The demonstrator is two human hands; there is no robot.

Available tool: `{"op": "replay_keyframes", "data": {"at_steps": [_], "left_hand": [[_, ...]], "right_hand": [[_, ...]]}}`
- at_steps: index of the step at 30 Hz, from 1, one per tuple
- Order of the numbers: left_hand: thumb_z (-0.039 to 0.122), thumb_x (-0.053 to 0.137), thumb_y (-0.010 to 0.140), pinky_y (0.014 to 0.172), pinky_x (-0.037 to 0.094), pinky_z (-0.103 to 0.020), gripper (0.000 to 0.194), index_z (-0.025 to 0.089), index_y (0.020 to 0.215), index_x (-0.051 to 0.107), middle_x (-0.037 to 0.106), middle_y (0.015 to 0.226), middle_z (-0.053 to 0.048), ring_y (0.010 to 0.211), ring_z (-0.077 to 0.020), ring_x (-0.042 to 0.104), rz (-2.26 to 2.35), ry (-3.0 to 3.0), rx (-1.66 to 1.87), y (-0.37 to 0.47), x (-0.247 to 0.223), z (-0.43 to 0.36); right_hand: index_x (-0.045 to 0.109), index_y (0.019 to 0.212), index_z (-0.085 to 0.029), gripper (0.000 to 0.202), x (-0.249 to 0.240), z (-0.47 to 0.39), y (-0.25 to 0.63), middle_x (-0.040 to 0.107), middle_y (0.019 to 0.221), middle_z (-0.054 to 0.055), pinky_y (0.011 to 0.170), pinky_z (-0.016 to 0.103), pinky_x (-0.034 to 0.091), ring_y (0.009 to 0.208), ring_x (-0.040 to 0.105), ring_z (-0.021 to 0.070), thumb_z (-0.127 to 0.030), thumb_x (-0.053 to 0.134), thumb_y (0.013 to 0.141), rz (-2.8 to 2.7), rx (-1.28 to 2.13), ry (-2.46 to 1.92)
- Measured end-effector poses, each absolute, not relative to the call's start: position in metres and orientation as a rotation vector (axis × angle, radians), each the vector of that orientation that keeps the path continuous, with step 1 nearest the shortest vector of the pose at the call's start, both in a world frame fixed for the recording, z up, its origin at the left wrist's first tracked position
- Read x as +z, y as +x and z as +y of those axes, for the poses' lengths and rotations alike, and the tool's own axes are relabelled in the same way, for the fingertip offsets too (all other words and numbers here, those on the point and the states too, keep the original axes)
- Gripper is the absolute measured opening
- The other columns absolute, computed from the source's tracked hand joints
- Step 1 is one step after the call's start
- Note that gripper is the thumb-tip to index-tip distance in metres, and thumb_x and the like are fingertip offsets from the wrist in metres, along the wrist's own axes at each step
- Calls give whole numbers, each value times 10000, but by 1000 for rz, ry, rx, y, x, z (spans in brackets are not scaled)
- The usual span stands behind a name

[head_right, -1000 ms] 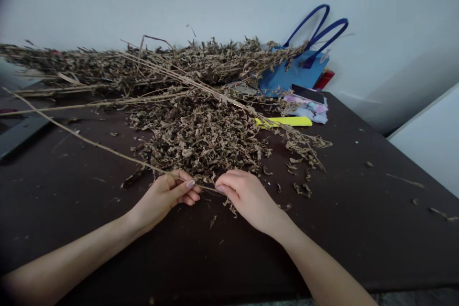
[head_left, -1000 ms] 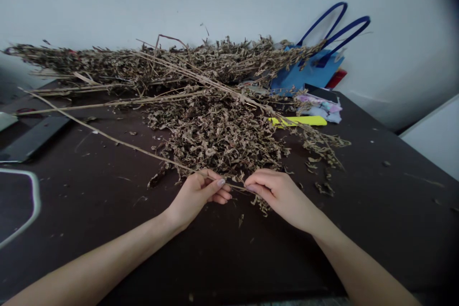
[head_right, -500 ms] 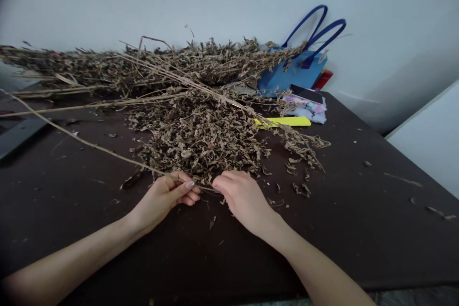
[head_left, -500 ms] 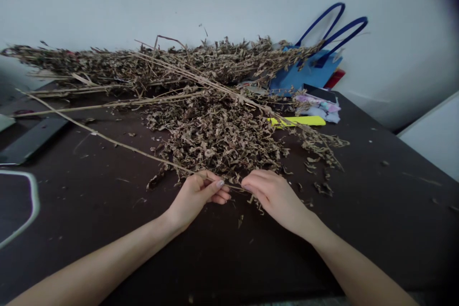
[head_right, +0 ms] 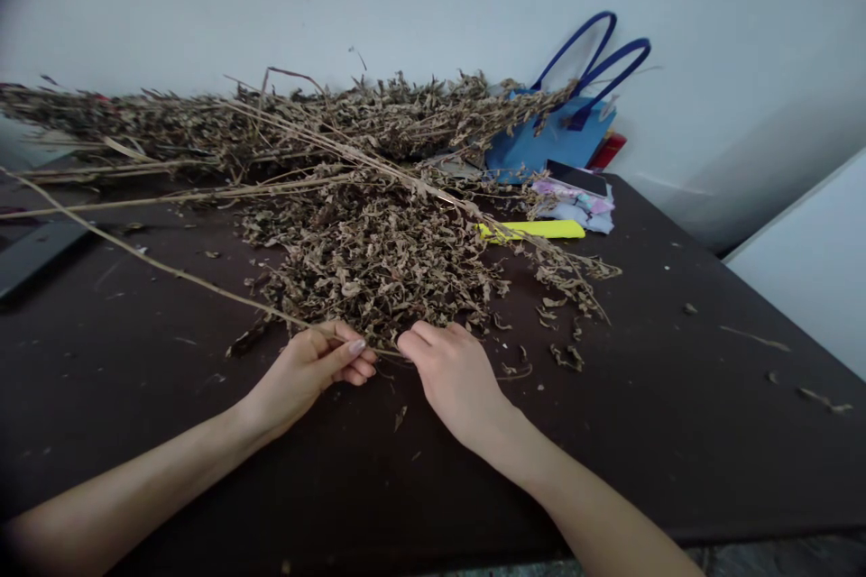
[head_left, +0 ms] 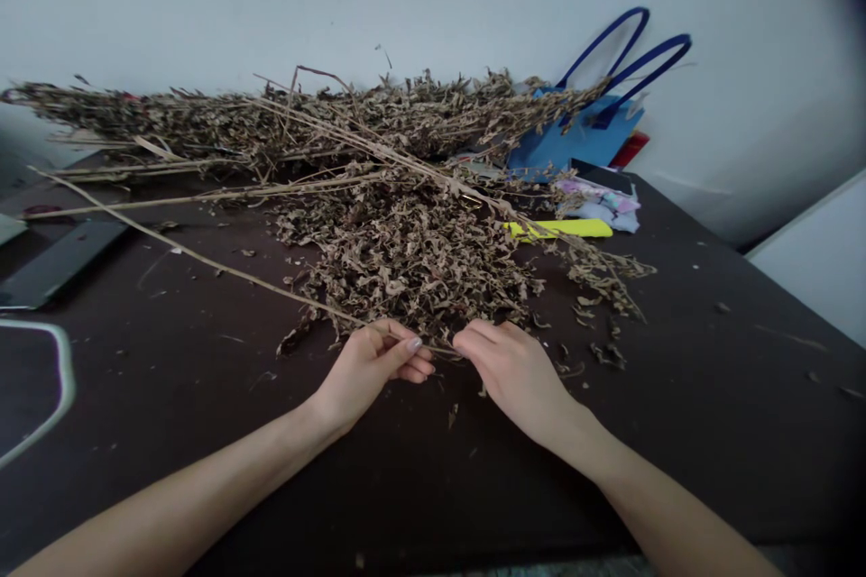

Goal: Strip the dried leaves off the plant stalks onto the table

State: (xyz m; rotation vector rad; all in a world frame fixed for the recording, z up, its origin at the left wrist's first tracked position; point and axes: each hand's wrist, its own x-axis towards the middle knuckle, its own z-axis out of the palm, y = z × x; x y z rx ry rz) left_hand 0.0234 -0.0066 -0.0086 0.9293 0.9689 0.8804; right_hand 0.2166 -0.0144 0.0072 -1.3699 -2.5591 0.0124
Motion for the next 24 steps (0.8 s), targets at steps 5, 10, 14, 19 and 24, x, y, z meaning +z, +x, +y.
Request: {"op": "replay_keyframes", "data": {"at_steps": [5,10,14,19,24], "left_hand": [[200,625,793,608,550,-221,129,105,765,542,669,718,-35,614,-114,654,970,935,887,23,-9,-7],[209,615,803,613,551,-218,130,104,772,543,671,721,-39,620,-114,654,962,956,879,23,-9,-7],[220,608,809,623,549,-213,135,105,775,546,680,732,-52,635,-112,654,978,959,857,22,-9,-6],[221,608,808,629,549,-221,137,102,771,551,675,725,-51,629,-113,650,978,968,852,22,-8,-6],[215,624,794,619,547,-223,137,103,764,550,671,725,-44,624,-115,652,984,950,859,22,-7,-6]], "right_hand": [[574,772,-162,230,11,-13,217,548,739,32,664,271,340,730,459,153,-118,389,901,-2530,158,-1264],[592,789,-160,242,10,-14,217,547,735,35,660,270,350,710,464,148,-123,384,906,-2489,185,-1257],[600,803,-163,224,9,-16,216,549,728,29,661,273,341,684,472,141,-123,402,900,-2465,126,-1307],[595,798,-168,223,7,-18,216,550,720,25,665,272,335,686,472,142,-128,401,900,-2482,67,-1321],[582,776,-174,250,6,-18,215,553,711,22,668,280,321,687,466,145,-128,376,910,-2479,17,-1320]]}}
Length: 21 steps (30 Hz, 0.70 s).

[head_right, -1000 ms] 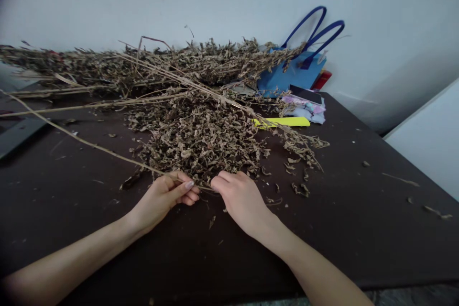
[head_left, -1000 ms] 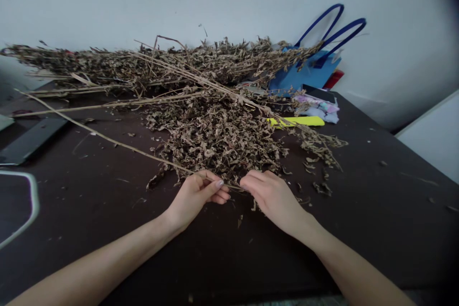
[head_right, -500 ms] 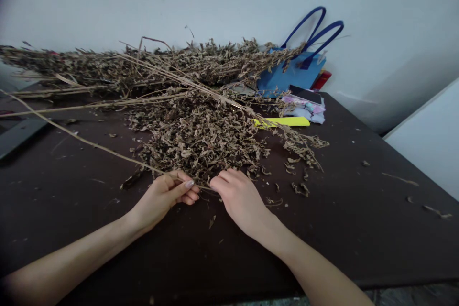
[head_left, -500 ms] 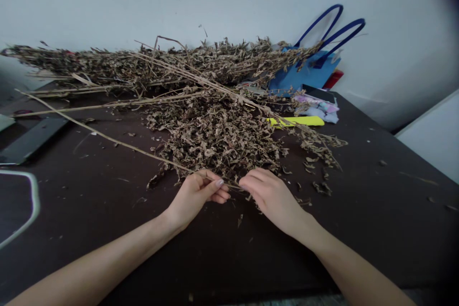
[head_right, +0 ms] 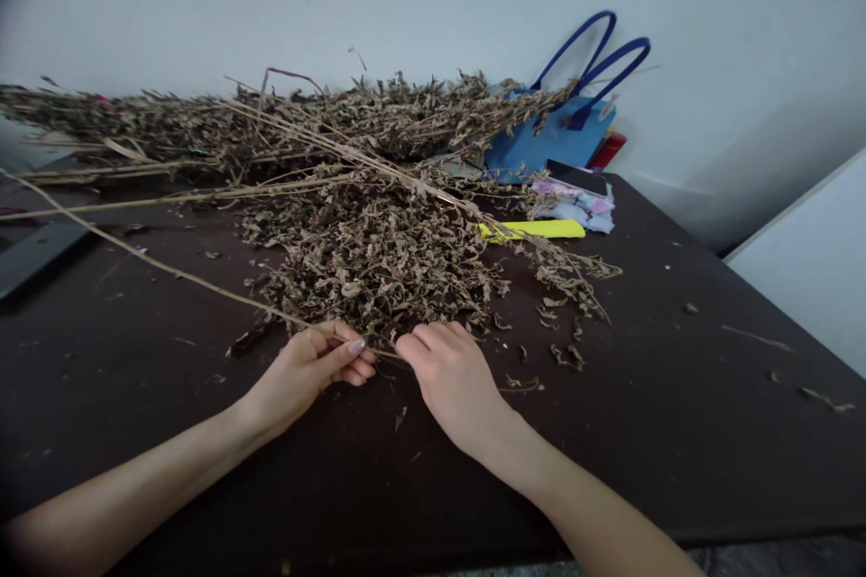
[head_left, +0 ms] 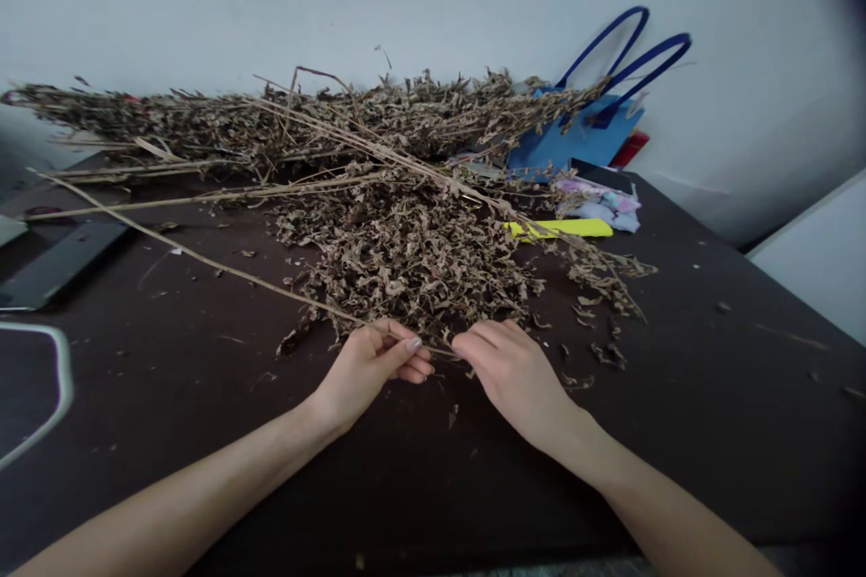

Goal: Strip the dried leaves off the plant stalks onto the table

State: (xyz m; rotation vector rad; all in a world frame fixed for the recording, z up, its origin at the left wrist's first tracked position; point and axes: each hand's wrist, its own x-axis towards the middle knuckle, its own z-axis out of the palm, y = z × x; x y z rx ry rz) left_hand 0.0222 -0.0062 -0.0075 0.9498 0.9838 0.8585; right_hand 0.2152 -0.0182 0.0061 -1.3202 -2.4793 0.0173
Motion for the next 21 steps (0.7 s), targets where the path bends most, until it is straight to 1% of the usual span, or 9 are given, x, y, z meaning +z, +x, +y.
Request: {"op": "replay_keyframes", "data": {"at_steps": [5,13,17,21], "left_hand": [[234,643,777,623,546,-243,156,106,754,557,675,716,-45,622,-125,653,974,942,867,22,-8,-6],[254,652,768,617,545,-254,173,108,748,560,681,719,-55,615,-132,653,979,962,863,22,-7,-6],[257,634,783,610,544,-261,170,112,773,548,676,710,-46,611,-134,652,992,965,852,22,-8,-6],[242,617,797,611,541,-260,153,113,800,535,677,720,-49,608,-130,650,997,958,849,22,-9,-7]], "right_hand": [[595,831,-168,218,9,-17,214,575,761,41,692,286,344,734,495,155,-128,393,904,-2471,77,-1309],[587,793,-160,227,3,-19,212,558,724,44,684,288,383,719,499,157,-144,392,907,-2425,82,-1386],[593,814,-166,201,8,-18,214,566,740,33,666,269,390,717,508,146,-142,413,901,-2415,287,-1381],[602,869,-190,182,16,-15,218,591,793,18,702,271,401,771,524,140,-169,425,903,-2370,476,-1347]]}}
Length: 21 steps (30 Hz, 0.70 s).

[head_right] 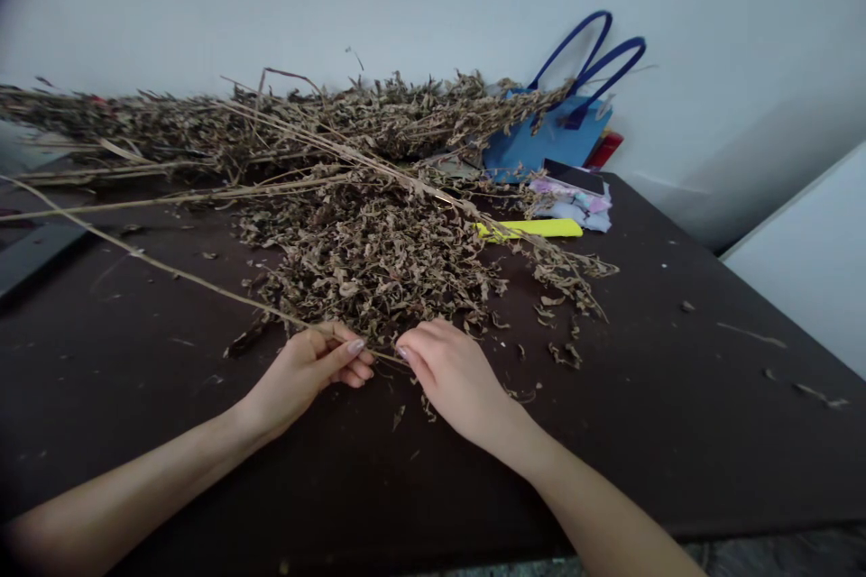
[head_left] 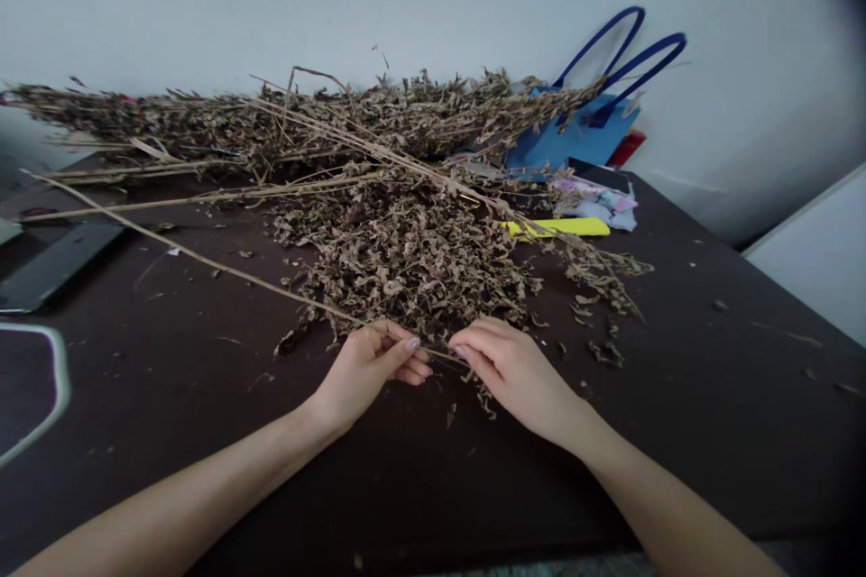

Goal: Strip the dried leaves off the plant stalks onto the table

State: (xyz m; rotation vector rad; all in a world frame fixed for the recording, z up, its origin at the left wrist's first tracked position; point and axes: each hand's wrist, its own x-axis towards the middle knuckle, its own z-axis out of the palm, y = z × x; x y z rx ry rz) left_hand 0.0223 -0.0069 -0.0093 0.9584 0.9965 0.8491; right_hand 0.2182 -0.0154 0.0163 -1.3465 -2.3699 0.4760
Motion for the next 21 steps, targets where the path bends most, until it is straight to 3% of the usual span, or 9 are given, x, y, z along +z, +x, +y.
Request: {"op": "replay_keyframes", "data": {"at_steps": [6,13,21], "left_hand": [[240,612,800,617,543,-266,150,116,794,528,677,719,-54,618,-136,654,997,973,837,23,-9,-8],[258,631,784,618,545,-274,166,118,771,543,683,717,-60,617,-143,660,977,981,838,24,-8,-9],[258,638,778,601,546,-263,177,119,774,527,679,707,-48,603,-137,657,992,975,852,24,-8,-9]], "right_hand": [[591,822,-197,130,20,-15,218,595,776,-2,741,277,400,771,526,126,-187,477,884,-2325,582,-1303],[594,800,-200,157,12,-16,216,601,751,-12,666,237,395,716,537,108,-171,466,886,-2274,566,-1302],[559,702,-174,209,5,-16,208,548,667,7,652,253,373,692,490,134,-149,456,881,-2342,336,-1379]]}}
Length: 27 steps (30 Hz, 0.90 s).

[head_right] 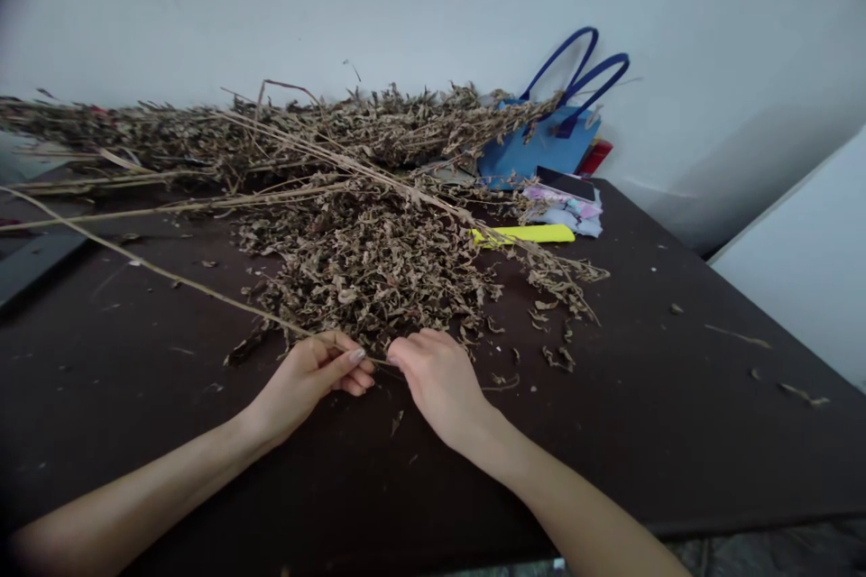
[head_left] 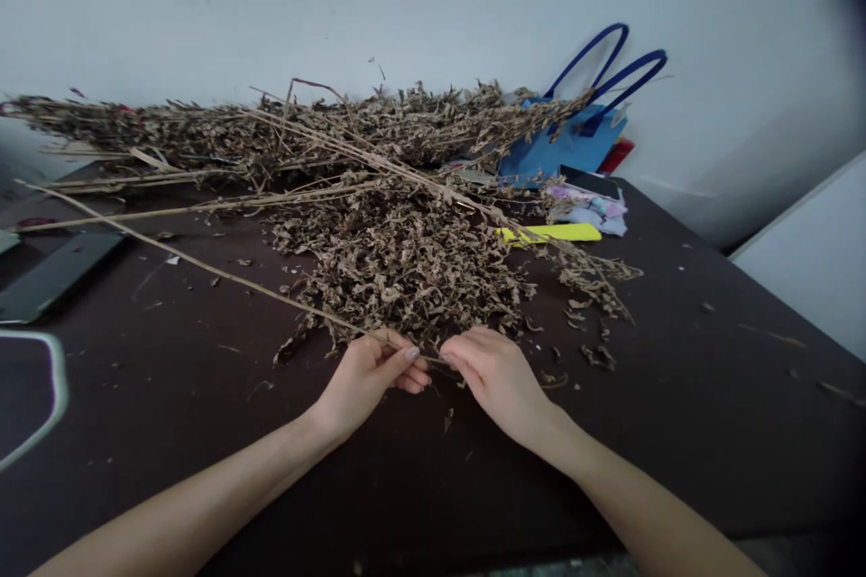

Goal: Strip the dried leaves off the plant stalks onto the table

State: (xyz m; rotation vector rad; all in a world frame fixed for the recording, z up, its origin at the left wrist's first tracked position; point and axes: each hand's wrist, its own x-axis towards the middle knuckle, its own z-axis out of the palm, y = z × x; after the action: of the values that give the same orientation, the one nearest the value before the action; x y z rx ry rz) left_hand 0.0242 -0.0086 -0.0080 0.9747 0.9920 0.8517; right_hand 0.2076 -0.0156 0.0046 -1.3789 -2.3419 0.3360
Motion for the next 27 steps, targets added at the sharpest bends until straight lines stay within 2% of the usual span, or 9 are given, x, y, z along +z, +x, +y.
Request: {"op": "replay_keyframes", "data": {"at_steps": [5,20,27], "left_hand": [[275,647,768,605,548,-278,197,120,782,526,685,712,-53,602,-145,657,1003,963,874,24,-7,-8],[266,645,769,597,540,-266,191,112,768,534,676,682,-55,584,-135,649,986,974,853,24,-9,-8],[251,616,797,595,544,-253,170,109,782,523,672,699,-57,606,-135,652,972,993,850,22,-10,-6]], "right_hand": [[596,789,-187,191,1,-14,205,559,752,27,660,244,391,751,490,141,-146,440,891,-2294,328,-1288],[539,718,-169,235,-1,-17,202,511,673,7,627,243,329,680,434,133,-138,403,907,-2376,284,-1376],[559,736,-168,233,-1,-18,201,529,680,19,627,251,353,687,458,141,-155,403,908,-2322,254,-1358]]}}
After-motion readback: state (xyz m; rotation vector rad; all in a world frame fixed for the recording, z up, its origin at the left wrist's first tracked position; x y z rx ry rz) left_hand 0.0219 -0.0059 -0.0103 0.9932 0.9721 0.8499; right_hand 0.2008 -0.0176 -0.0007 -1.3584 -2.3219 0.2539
